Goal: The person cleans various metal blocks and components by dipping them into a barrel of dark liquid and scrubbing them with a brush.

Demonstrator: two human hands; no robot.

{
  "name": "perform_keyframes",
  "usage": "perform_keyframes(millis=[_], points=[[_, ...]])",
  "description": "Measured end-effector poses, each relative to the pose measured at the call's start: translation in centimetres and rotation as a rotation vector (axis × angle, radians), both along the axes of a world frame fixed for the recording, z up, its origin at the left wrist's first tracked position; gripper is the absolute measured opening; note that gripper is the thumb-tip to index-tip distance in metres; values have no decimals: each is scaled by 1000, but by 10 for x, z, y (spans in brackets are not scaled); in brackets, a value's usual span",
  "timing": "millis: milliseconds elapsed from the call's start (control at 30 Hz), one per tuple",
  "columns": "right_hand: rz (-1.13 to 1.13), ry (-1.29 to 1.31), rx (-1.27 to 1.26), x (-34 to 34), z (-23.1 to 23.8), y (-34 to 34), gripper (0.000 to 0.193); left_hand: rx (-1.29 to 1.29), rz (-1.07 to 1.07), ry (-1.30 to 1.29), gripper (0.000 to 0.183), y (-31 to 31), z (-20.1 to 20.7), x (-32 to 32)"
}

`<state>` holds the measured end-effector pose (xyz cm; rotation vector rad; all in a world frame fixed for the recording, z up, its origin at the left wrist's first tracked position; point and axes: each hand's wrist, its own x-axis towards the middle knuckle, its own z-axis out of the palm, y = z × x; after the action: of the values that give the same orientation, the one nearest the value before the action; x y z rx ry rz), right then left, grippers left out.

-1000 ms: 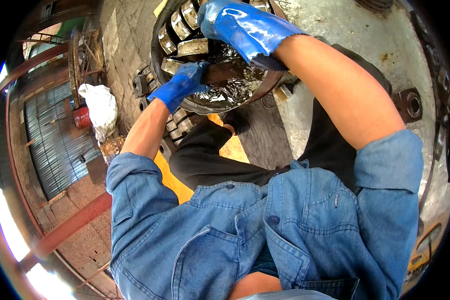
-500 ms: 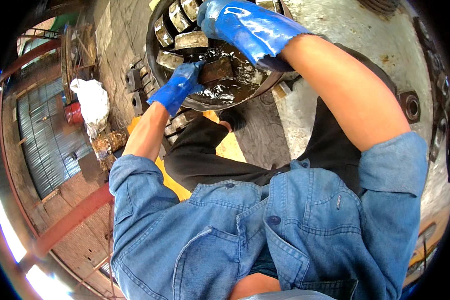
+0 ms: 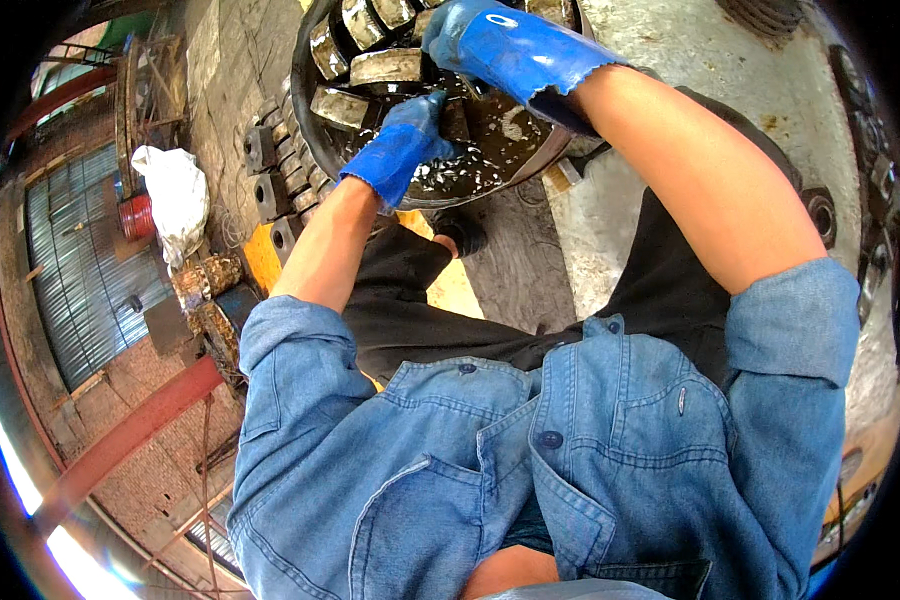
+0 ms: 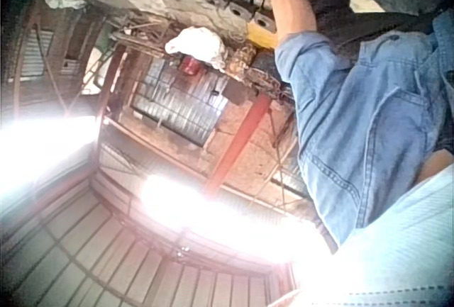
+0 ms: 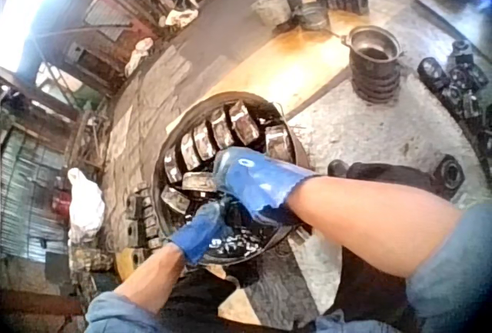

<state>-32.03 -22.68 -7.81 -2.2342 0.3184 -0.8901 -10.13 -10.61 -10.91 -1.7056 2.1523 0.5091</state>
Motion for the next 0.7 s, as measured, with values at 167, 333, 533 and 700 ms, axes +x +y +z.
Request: perform_keyframes(millis=[167,333,533,700], points=[[-204,214,216,19,-63,0,27,-49,-26,8,101,-8,-6,-13],[-491,401,774,31,-56,6,24,-140,4,-30,103,2,-5,-24],[-224,141,755,-5,-13,13,16,-168,4,-152,111,10,-2,-20],[12,73,381,-12,-37,-6,12,-183,-44,-135,115,13,3,-40]])
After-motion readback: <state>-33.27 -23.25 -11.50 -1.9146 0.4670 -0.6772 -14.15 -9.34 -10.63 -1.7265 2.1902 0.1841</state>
